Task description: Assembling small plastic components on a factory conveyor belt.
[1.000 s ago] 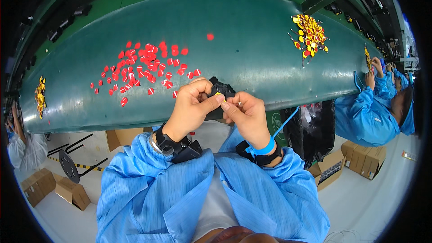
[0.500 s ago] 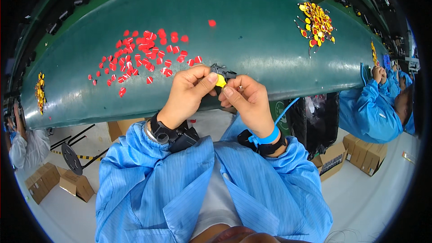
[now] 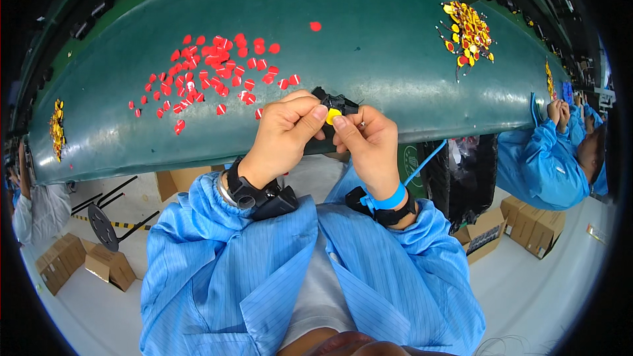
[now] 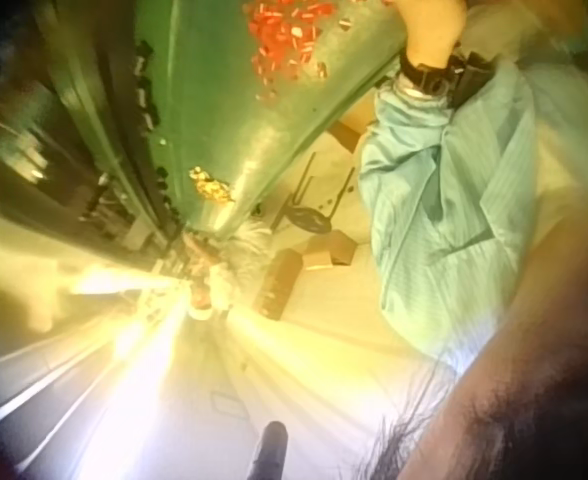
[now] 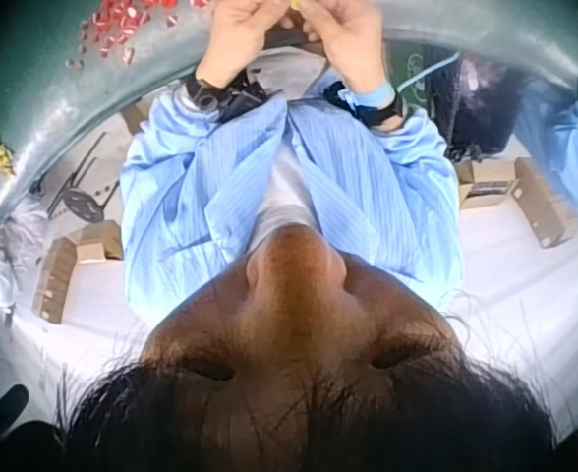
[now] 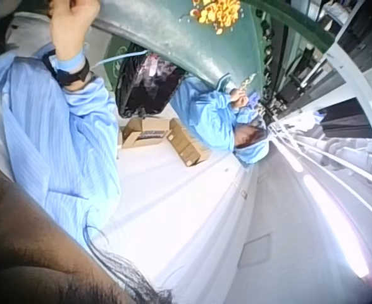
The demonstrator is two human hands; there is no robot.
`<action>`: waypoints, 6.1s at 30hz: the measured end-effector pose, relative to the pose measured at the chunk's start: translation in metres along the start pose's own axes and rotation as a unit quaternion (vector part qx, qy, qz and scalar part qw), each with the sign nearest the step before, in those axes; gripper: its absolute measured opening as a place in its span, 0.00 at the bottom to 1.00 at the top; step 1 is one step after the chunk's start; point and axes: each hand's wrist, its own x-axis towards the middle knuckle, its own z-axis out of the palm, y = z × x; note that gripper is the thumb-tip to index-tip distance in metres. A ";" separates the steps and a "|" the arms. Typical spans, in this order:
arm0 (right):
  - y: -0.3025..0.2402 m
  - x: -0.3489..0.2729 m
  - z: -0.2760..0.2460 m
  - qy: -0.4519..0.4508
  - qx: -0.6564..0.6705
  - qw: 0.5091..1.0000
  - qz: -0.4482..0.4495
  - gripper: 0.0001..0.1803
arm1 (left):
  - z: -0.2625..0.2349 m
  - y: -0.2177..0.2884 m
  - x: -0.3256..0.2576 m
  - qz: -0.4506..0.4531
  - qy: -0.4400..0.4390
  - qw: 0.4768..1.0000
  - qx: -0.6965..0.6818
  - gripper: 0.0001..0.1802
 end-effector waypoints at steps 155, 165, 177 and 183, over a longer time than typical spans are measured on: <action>-0.027 0.022 0.005 -0.197 0.205 0.948 0.140 0.07 | -0.030 0.041 -0.013 -0.099 0.027 0.978 -0.183 0.05; -0.016 0.020 0.010 -0.139 0.183 0.971 0.066 0.06 | -0.026 0.039 -0.014 -0.094 0.046 0.980 -0.167 0.04; -0.024 0.036 -0.019 -0.320 0.454 0.820 0.136 0.06 | -0.046 0.029 0.030 0.158 0.145 0.901 0.377 0.03; -0.020 0.040 -0.041 -0.211 0.412 0.875 0.141 0.05 | -0.051 0.027 0.047 0.194 -0.066 0.671 0.713 0.09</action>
